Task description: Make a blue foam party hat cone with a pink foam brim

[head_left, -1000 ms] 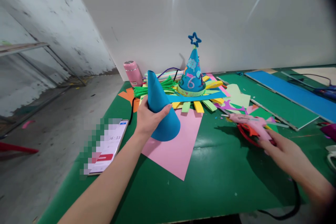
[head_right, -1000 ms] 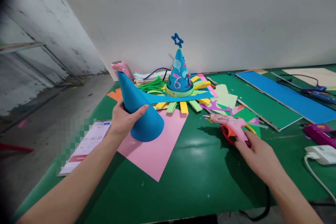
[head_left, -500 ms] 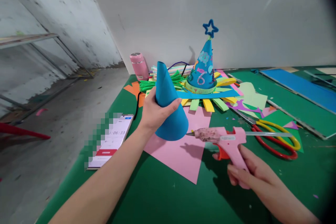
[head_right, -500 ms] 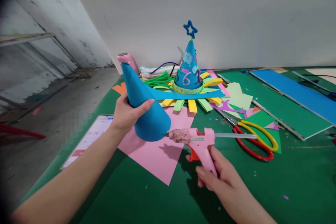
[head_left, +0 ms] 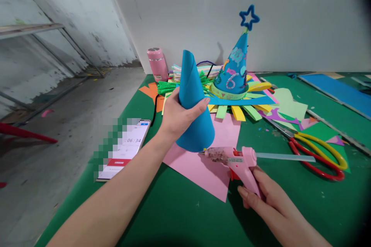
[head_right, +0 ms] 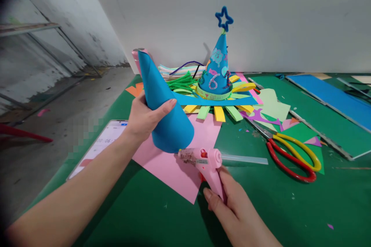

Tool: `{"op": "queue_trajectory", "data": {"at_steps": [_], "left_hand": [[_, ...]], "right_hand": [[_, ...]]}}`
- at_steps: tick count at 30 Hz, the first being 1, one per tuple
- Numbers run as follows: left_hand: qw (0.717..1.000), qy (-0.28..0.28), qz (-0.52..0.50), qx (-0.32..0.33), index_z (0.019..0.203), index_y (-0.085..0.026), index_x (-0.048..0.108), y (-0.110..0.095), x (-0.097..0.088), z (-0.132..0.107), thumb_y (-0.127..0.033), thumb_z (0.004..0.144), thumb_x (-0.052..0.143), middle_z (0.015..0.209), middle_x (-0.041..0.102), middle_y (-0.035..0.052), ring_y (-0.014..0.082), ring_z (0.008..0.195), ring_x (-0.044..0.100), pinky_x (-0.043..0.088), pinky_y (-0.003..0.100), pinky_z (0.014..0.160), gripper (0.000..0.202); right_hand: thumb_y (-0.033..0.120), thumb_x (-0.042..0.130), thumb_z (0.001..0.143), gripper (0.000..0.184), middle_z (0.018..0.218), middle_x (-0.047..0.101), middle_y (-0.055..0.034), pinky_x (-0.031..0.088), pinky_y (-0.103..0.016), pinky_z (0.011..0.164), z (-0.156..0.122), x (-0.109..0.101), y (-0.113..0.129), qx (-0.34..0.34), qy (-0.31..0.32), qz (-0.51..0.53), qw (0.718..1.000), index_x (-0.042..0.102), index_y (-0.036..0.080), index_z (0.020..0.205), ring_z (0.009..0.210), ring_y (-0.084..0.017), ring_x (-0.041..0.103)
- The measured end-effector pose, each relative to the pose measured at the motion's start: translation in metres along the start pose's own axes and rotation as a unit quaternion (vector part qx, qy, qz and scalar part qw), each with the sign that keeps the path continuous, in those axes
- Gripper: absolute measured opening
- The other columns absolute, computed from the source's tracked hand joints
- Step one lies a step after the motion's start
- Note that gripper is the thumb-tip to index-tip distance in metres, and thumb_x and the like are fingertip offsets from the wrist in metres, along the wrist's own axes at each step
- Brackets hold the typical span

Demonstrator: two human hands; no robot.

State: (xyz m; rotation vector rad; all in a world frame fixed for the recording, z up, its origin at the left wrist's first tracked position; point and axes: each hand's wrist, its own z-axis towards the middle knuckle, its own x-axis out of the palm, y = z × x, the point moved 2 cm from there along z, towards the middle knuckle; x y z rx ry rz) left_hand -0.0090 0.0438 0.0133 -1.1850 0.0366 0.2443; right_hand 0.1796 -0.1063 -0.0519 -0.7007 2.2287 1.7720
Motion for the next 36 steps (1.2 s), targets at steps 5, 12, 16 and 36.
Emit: {"op": "queue_trajectory", "data": {"at_steps": [5, 12, 16, 36], "left_hand": [[1.0, 0.0, 0.004, 0.003, 0.081, -0.018, 0.058, 0.002, 0.0, 0.001, -0.037, 0.055, 0.071, 0.077, 0.065, 0.0013, 0.0175, 0.069, 0.062, 0.05, 0.027, 0.058, 0.034], [1.0, -0.004, 0.002, -0.005, 0.081, -0.018, 0.058, 0.002, 0.0, 0.002, -0.037, 0.055, 0.071, 0.076, 0.066, 0.0019, 0.0187, 0.068, 0.062, 0.051, 0.029, 0.058, 0.035], [1.0, 0.0, -0.011, -0.005, 0.081, -0.018, 0.058, 0.001, 0.0, 0.001, -0.036, 0.055, 0.071, 0.076, 0.066, 0.0018, 0.0188, 0.069, 0.062, 0.051, 0.029, 0.058, 0.034], [1.0, 0.005, -0.013, -0.009, 0.074, -0.019, 0.056, -0.001, 0.001, -0.001, -0.035, 0.055, 0.071, 0.07, 0.064, 0.0001, 0.0172, 0.064, 0.06, 0.049, 0.027, 0.053, 0.029]], "right_hand": [[0.04, 0.038, 0.083, 0.021, 0.069, 0.051, -0.0015, 0.047, -0.027, 0.055, 0.001, 0.001, 0.004, -0.066, -0.01, -0.066, 0.996, 0.049, 0.022, 0.08, 0.062, -0.017, 0.052], [0.027, 0.038, 0.084, 0.036, 0.124, 0.047, -0.0077, 0.041, -0.029, 0.089, 0.002, 0.006, 0.011, -0.147, -0.003, -0.119, 0.982, 0.036, 0.022, 0.12, 0.11, -0.02, 0.046], [0.022, 0.037, 0.083, 0.044, 0.123, 0.049, -0.0116, 0.047, -0.03, 0.083, 0.002, 0.011, 0.012, -0.208, -0.006, -0.202, 0.957, 0.029, 0.019, 0.126, 0.102, -0.02, 0.054], [0.007, 0.031, 0.071, 0.055, 0.097, 0.065, -0.0114, 0.052, -0.034, 0.051, 0.008, 0.023, 0.025, -0.394, -0.036, -0.426, 0.813, 0.042, 0.022, 0.123, 0.07, -0.023, 0.064]]}}
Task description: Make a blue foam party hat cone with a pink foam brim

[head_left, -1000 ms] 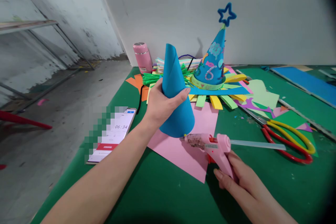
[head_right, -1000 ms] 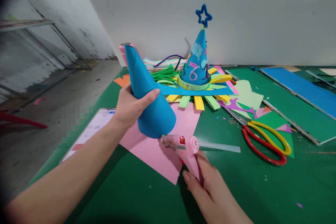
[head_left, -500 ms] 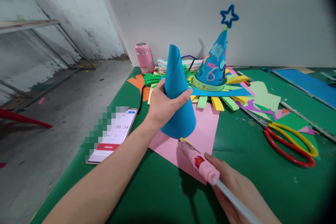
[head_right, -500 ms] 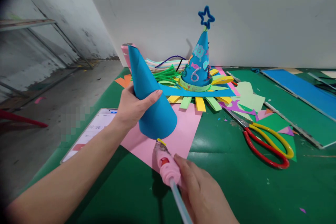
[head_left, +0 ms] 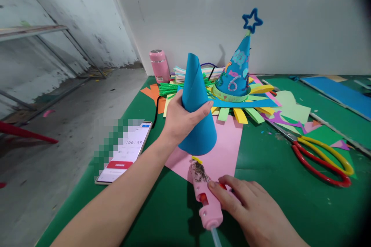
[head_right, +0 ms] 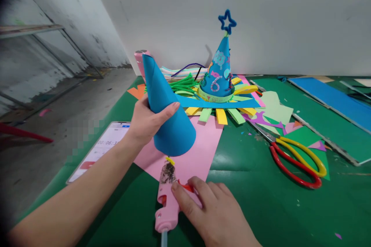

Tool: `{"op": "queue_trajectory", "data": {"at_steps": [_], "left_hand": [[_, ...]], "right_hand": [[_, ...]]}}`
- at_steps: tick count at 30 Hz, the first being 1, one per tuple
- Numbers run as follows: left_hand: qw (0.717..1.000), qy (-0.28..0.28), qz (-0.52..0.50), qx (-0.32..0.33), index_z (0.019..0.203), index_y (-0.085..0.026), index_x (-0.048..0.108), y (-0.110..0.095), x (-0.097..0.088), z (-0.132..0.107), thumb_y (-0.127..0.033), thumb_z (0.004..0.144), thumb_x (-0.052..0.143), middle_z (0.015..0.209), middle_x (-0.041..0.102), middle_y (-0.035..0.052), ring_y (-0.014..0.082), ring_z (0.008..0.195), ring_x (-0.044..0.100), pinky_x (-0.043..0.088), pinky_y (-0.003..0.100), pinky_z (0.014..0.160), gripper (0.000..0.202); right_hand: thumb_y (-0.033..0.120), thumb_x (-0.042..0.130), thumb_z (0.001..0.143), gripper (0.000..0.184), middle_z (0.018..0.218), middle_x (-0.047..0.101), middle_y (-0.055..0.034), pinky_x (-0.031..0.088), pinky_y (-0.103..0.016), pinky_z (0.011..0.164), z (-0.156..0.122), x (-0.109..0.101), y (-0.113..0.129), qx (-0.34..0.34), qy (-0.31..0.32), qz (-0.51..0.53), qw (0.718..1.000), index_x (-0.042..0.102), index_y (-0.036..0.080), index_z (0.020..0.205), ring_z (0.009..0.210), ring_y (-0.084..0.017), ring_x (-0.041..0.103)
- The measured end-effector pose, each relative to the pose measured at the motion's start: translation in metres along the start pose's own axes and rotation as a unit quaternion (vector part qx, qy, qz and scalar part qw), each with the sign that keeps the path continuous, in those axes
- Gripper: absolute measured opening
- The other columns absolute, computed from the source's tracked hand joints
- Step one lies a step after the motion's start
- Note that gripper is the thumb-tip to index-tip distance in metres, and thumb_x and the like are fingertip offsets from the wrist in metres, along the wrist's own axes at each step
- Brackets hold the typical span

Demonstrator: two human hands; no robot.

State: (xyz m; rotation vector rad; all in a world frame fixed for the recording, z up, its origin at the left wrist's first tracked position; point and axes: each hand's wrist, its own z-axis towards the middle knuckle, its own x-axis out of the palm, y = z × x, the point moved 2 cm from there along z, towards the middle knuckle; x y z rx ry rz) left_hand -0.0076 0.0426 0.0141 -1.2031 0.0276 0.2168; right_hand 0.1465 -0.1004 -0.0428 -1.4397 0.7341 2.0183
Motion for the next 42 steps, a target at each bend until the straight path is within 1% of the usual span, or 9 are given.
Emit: {"op": "queue_trajectory", "data": {"at_steps": [4, 10, 16, 19, 24, 30, 34, 39, 42], "left_hand": [[1.0, 0.001, 0.005, 0.001, 0.072, -0.019, 0.056, 0.0, 0.0, 0.0, -0.035, 0.056, 0.07, 0.07, 0.063, 0.0001, 0.0172, 0.064, 0.059, 0.049, 0.028, 0.054, 0.027], [1.0, 0.004, 0.007, -0.001, 0.075, -0.019, 0.057, 0.0, -0.001, 0.0, -0.034, 0.056, 0.071, 0.07, 0.062, -0.0003, 0.016, 0.062, 0.058, 0.048, 0.026, 0.052, 0.029], [1.0, 0.009, 0.005, -0.008, 0.076, -0.019, 0.057, 0.001, -0.001, -0.001, -0.035, 0.056, 0.07, 0.072, 0.063, 0.0004, 0.0165, 0.063, 0.059, 0.049, 0.027, 0.053, 0.028], [1.0, 0.008, 0.003, -0.007, 0.077, -0.019, 0.057, 0.0, -0.001, -0.001, -0.034, 0.056, 0.07, 0.072, 0.063, 0.0005, 0.0164, 0.063, 0.059, 0.049, 0.027, 0.053, 0.029], [1.0, 0.014, 0.003, -0.003, 0.079, -0.018, 0.058, 0.0, -0.002, -0.001, -0.033, 0.056, 0.071, 0.071, 0.062, -0.0004, 0.015, 0.062, 0.058, 0.049, 0.025, 0.052, 0.029], [1.0, 0.014, 0.0, -0.002, 0.079, -0.018, 0.059, 0.0, -0.002, -0.001, -0.033, 0.057, 0.071, 0.072, 0.062, -0.0004, 0.0148, 0.064, 0.058, 0.048, 0.024, 0.053, 0.03], [1.0, 0.018, 0.001, 0.001, 0.079, -0.019, 0.058, 0.0, -0.002, -0.001, -0.033, 0.057, 0.071, 0.072, 0.061, -0.0011, 0.0136, 0.063, 0.057, 0.048, 0.024, 0.054, 0.029], [1.0, 0.018, 0.004, -0.001, 0.077, -0.019, 0.057, 0.0, -0.003, -0.001, -0.033, 0.057, 0.071, 0.07, 0.059, -0.0015, 0.0126, 0.062, 0.055, 0.047, 0.023, 0.054, 0.028], [1.0, 0.021, 0.002, -0.005, 0.077, -0.018, 0.056, 0.002, -0.003, -0.001, -0.034, 0.057, 0.071, 0.071, 0.058, -0.0011, 0.0129, 0.063, 0.054, 0.047, 0.023, 0.054, 0.029]], "right_hand": [[0.007, 0.03, 0.072, 0.053, 0.093, 0.066, -0.0125, 0.051, -0.034, 0.046, 0.002, 0.002, 0.004, -0.026, -0.007, -0.032, 0.999, 0.046, 0.023, 0.121, 0.064, -0.023, 0.064], [0.017, 0.03, 0.08, 0.043, 0.088, 0.068, -0.0121, 0.051, -0.033, 0.045, 0.006, 0.005, 0.005, -0.022, -0.045, -0.047, 0.998, 0.051, 0.027, 0.116, 0.063, -0.022, 0.065], [0.019, 0.041, 0.075, 0.05, 0.09, 0.068, -0.0112, 0.051, -0.028, 0.048, 0.001, 0.01, 0.003, -0.057, -0.017, -0.096, 0.994, 0.043, 0.026, 0.124, 0.065, -0.019, 0.065], [0.02, 0.04, 0.076, 0.048, 0.089, 0.068, -0.0096, 0.051, -0.027, 0.049, -0.001, 0.011, 0.003, -0.044, -0.016, -0.1, 0.994, 0.043, 0.029, 0.124, 0.065, -0.018, 0.065], [0.027, 0.036, 0.082, 0.041, 0.086, 0.068, -0.0087, 0.049, -0.026, 0.05, -0.003, 0.015, 0.004, -0.028, -0.041, -0.097, 0.994, 0.044, 0.031, 0.122, 0.066, -0.017, 0.064], [0.021, 0.034, 0.082, 0.043, 0.083, 0.067, -0.0073, 0.049, -0.026, 0.049, -0.004, 0.018, 0.004, -0.025, -0.057, -0.1, 0.993, 0.043, 0.032, 0.123, 0.063, -0.016, 0.063], [0.023, 0.034, 0.082, 0.042, 0.085, 0.067, -0.0067, 0.049, -0.03, 0.052, -0.005, 0.019, 0.005, 0.015, -0.057, -0.093, 0.994, 0.043, 0.036, 0.122, 0.066, -0.018, 0.063], [0.023, 0.036, 0.082, 0.044, 0.081, 0.067, -0.0072, 0.048, -0.025, 0.049, -0.004, 0.019, 0.003, -0.04, -0.064, -0.109, 0.991, 0.042, 0.03, 0.124, 0.062, -0.016, 0.063], [0.022, 0.034, 0.084, 0.042, 0.08, 0.067, -0.0065, 0.048, -0.024, 0.048, -0.004, 0.019, 0.001, -0.035, -0.08, -0.119, 0.989, 0.042, 0.032, 0.124, 0.061, -0.015, 0.063]]}}
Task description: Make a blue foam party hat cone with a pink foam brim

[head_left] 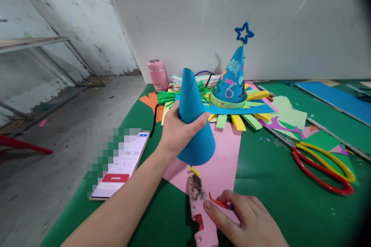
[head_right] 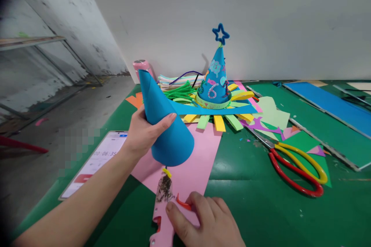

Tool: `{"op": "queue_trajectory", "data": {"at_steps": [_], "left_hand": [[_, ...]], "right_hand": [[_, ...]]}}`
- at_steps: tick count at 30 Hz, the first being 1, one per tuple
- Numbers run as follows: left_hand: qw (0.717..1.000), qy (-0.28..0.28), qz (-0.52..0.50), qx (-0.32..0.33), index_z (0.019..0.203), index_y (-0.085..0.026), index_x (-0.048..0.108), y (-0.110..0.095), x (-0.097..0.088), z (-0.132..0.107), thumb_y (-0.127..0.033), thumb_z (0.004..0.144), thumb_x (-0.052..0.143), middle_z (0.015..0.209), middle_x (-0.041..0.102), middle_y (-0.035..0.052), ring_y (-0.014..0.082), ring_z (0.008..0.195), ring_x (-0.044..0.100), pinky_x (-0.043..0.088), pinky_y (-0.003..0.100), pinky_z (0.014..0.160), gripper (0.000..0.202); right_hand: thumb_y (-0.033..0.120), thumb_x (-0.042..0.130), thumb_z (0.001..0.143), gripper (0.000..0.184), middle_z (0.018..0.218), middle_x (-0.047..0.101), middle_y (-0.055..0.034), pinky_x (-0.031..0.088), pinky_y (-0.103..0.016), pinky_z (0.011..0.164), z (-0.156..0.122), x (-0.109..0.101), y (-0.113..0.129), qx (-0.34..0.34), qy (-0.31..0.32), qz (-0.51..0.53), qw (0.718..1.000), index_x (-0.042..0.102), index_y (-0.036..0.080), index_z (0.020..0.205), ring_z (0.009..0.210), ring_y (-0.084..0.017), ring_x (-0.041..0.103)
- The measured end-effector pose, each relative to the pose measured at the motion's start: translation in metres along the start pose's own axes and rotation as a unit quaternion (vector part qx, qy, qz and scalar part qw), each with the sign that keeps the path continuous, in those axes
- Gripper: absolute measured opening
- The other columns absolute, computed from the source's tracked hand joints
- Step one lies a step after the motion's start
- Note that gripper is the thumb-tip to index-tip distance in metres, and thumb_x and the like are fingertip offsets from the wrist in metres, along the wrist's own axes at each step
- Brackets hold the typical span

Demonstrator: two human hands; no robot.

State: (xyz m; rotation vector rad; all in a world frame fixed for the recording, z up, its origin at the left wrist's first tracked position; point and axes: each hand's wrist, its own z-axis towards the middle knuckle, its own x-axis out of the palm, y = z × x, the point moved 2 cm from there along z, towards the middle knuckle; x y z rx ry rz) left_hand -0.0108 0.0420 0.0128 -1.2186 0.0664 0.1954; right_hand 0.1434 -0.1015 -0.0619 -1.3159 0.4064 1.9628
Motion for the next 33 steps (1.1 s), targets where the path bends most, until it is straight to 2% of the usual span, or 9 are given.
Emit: {"op": "queue_trajectory", "data": {"at_steps": [15, 18, 22, 28, 33], "left_hand": [[1.0, -0.004, 0.016, 0.001, 0.078, -0.018, 0.056, 0.0, 0.0, 0.0, -0.035, 0.057, 0.07, 0.072, 0.059, -0.0008, 0.0133, 0.064, 0.054, 0.047, 0.024, 0.054, 0.03], [1.0, -0.003, 0.021, 0.0, 0.078, -0.018, 0.056, 0.0, 0.0, 0.0, -0.036, 0.057, 0.07, 0.073, 0.059, -0.0007, 0.0136, 0.065, 0.055, 0.047, 0.024, 0.055, 0.03], [1.0, -0.007, 0.025, 0.001, 0.078, -0.018, 0.057, 0.0, 0.0, 0.0, -0.035, 0.056, 0.07, 0.072, 0.059, -0.0008, 0.0137, 0.064, 0.055, 0.047, 0.024, 0.055, 0.031], [1.0, -0.001, 0.023, -0.008, 0.078, -0.018, 0.057, 0.001, 0.0, -0.001, -0.036, 0.057, 0.07, 0.073, 0.06, 0.0002, 0.0145, 0.065, 0.055, 0.047, 0.025, 0.056, 0.031], [1.0, -0.007, 0.021, -0.006, 0.077, -0.018, 0.057, 0.001, 0.0, -0.001, -0.036, 0.056, 0.07, 0.072, 0.059, 0.0002, 0.0152, 0.064, 0.055, 0.047, 0.026, 0.056, 0.031]], "right_hand": [[0.022, 0.036, 0.084, 0.042, 0.079, 0.067, -0.0034, 0.047, -0.022, 0.05, -0.001, -0.001, 0.002, 0.023, -0.013, -0.002, 1.0, 0.043, 0.035, 0.123, 0.061, -0.014, 0.063], [0.022, 0.036, 0.084, 0.042, 0.079, 0.067, -0.0028, 0.046, -0.022, 0.05, -0.003, -0.002, 0.0, 0.03, -0.019, -0.003, 0.999, 0.041, 0.036, 0.124, 0.061, -0.014, 0.063], [0.025, 0.044, 0.079, 0.049, 0.081, 0.067, -0.0033, 0.047, -0.022, 0.051, -0.006, -0.003, -0.001, 0.029, -0.002, 0.004, 1.0, 0.037, 0.034, 0.127, 0.062, -0.014, 0.063], [0.027, 0.04, 0.082, 0.047, 0.08, 0.067, -0.003, 0.047, -0.021, 0.049, -0.01, -0.002, -0.001, 0.033, -0.004, 0.002, 0.999, 0.034, 0.034, 0.128, 0.06, -0.013, 0.062], [0.028, 0.044, 0.08, 0.051, 0.082, 0.067, -0.0032, 0.047, -0.021, 0.051, -0.011, -0.002, -0.002, 0.031, 0.005, 0.012, 0.999, 0.032, 0.034, 0.129, 0.062, -0.014, 0.062]]}}
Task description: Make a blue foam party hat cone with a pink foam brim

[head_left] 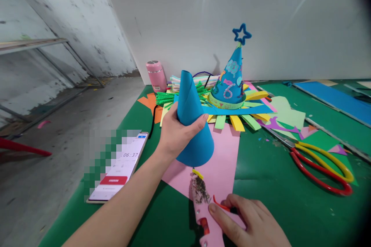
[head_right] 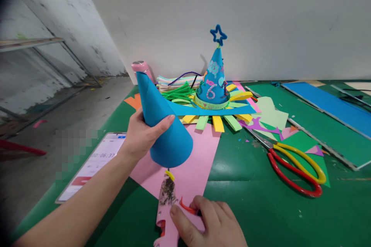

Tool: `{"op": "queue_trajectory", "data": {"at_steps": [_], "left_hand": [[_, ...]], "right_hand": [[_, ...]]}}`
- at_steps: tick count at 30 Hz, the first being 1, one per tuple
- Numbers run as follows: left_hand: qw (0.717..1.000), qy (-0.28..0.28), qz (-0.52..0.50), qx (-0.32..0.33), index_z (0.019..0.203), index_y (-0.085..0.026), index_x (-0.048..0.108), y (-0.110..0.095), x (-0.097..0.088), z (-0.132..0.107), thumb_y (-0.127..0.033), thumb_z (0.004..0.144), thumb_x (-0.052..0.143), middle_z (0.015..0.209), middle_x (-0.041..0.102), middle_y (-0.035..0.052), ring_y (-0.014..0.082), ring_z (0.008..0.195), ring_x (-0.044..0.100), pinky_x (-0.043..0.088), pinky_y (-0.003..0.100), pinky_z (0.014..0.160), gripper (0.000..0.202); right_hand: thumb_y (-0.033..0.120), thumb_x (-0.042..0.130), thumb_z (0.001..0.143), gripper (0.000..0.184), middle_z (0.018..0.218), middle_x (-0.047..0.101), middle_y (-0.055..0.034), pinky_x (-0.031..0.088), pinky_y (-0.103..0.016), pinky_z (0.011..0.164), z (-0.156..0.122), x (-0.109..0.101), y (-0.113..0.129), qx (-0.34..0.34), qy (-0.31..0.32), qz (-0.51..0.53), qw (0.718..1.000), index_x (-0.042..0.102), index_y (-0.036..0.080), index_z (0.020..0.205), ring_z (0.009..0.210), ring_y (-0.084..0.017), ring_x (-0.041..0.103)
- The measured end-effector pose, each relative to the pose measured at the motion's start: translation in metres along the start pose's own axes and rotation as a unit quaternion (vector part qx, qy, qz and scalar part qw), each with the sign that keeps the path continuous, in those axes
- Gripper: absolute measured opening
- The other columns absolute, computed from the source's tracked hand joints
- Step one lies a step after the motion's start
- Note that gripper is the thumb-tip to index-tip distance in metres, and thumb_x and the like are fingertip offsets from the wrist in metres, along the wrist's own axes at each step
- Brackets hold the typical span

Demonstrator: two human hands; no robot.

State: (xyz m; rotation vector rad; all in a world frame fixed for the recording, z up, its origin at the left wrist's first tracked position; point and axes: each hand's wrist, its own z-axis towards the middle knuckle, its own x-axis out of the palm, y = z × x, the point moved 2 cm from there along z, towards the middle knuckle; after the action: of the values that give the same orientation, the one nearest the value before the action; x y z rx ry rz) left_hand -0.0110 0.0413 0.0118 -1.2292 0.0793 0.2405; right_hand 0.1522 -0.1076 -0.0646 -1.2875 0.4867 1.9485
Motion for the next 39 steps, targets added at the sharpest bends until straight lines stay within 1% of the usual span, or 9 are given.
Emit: {"op": "queue_trajectory", "data": {"at_steps": [4, 9, 15, 20, 22, 29, 32, 36, 39], "left_hand": [[1.0, 0.0, -0.009, -0.005, 0.077, -0.018, 0.057, -0.001, 0.0, 0.0, -0.035, 0.056, 0.07, 0.072, 0.06, 0.0009, 0.0162, 0.064, 0.056, 0.047, 0.027, 0.055, 0.031], [1.0, -0.002, -0.008, -0.001, 0.077, -0.018, 0.056, -0.001, 0.001, 0.0, -0.035, 0.056, 0.07, 0.072, 0.06, 0.0005, 0.0154, 0.064, 0.056, 0.048, 0.026, 0.054, 0.031], [1.0, 0.0, -0.001, 0.002, 0.077, -0.018, 0.056, -0.001, 0.0, -0.001, -0.035, 0.057, 0.07, 0.072, 0.06, 0.0002, 0.0149, 0.064, 0.056, 0.047, 0.026, 0.055, 0.03], [1.0, -0.004, -0.001, 0.008, 0.076, -0.018, 0.056, -0.001, 0.0, -0.001, -0.035, 0.056, 0.07, 0.071, 0.059, 0.0001, 0.0148, 0.063, 0.056, 0.047, 0.026, 0.055, 0.029], [1.0, -0.004, 0.001, 0.006, 0.077, -0.018, 0.056, -0.001, 0.0, -0.001, -0.035, 0.056, 0.07, 0.072, 0.059, 0.0003, 0.0154, 0.064, 0.056, 0.047, 0.027, 0.056, 0.03], [1.0, -0.008, 0.003, 0.0, 0.076, -0.019, 0.057, 0.0, 0.0, -0.001, -0.035, 0.055, 0.07, 0.072, 0.06, 0.0007, 0.0162, 0.064, 0.056, 0.047, 0.028, 0.056, 0.03], [1.0, -0.007, -0.001, -0.001, 0.076, -0.018, 0.057, 0.001, 0.0, -0.001, -0.035, 0.055, 0.07, 0.071, 0.06, 0.0007, 0.0164, 0.064, 0.056, 0.047, 0.028, 0.056, 0.03], [1.0, -0.005, -0.004, 0.001, 0.076, -0.018, 0.057, 0.0, 0.0, -0.001, -0.035, 0.055, 0.07, 0.072, 0.06, 0.0007, 0.0163, 0.065, 0.057, 0.047, 0.027, 0.056, 0.03], [1.0, -0.003, -0.007, 0.002, 0.077, -0.018, 0.058, 0.0, 0.0, 0.0, -0.034, 0.056, 0.07, 0.072, 0.061, 0.0007, 0.0164, 0.066, 0.057, 0.048, 0.027, 0.056, 0.029]], "right_hand": [[0.03, 0.044, 0.081, 0.051, 0.083, 0.067, -0.0033, 0.048, -0.022, 0.05, -0.001, 0.0, -0.001, 0.007, 0.005, 0.006, 1.0, 0.031, 0.033, 0.13, 0.062, -0.014, 0.062], [0.024, 0.039, 0.083, 0.05, 0.081, 0.067, -0.0027, 0.049, -0.021, 0.049, -0.003, -0.001, -0.003, 0.002, 0.004, -0.002, 1.0, 0.029, 0.033, 0.131, 0.06, -0.013, 0.062], [0.028, 0.033, 0.087, 0.046, 0.081, 0.067, -0.0015, 0.049, -0.019, 0.048, -0.004, -0.003, -0.006, 0.015, 0.016, 0.002, 1.0, 0.026, 0.034, 0.132, 0.059, -0.012, 0.062], [0.029, 0.038, 0.085, 0.039, 0.082, 0.068, -0.0006, 0.049, -0.019, 0.048, -0.005, -0.004, -0.008, 0.031, 0.018, 0.017, 0.999, 0.042, 0.035, 0.123, 0.06, -0.012, 0.062], [0.031, 0.041, 0.083, 0.038, 0.082, 0.068, -0.0004, 0.049, -0.018, 0.049, -0.005, -0.003, -0.009, 0.039, 0.022, 0.029, 0.999, 0.045, 0.034, 0.12, 0.061, -0.012, 0.062], [0.027, 0.046, 0.078, 0.047, 0.084, 0.067, 0.0026, 0.048, -0.021, 0.046, -0.011, 0.003, -0.01, 0.051, 0.05, 0.042, 0.997, 0.04, 0.04, 0.122, 0.057, -0.014, 0.061], [0.024, 0.05, 0.075, 0.052, 0.085, 0.067, 0.0016, 0.048, -0.02, 0.049, -0.012, 0.002, -0.012, 0.06, 0.058, 0.054, 0.995, 0.039, 0.037, 0.124, 0.06, -0.013, 0.061], [0.021, 0.053, 0.072, 0.065, 0.088, 0.065, 0.0001, 0.049, -0.021, 0.052, -0.012, -0.001, -0.014, 0.06, 0.071, 0.071, 0.993, 0.029, 0.034, 0.13, 0.064, -0.014, 0.061], [0.018, 0.051, 0.074, 0.065, 0.086, 0.065, -0.0012, 0.049, -0.022, 0.051, -0.012, 0.0, -0.014, 0.049, 0.076, 0.06, 0.994, 0.025, 0.032, 0.132, 0.062, -0.013, 0.06]]}}
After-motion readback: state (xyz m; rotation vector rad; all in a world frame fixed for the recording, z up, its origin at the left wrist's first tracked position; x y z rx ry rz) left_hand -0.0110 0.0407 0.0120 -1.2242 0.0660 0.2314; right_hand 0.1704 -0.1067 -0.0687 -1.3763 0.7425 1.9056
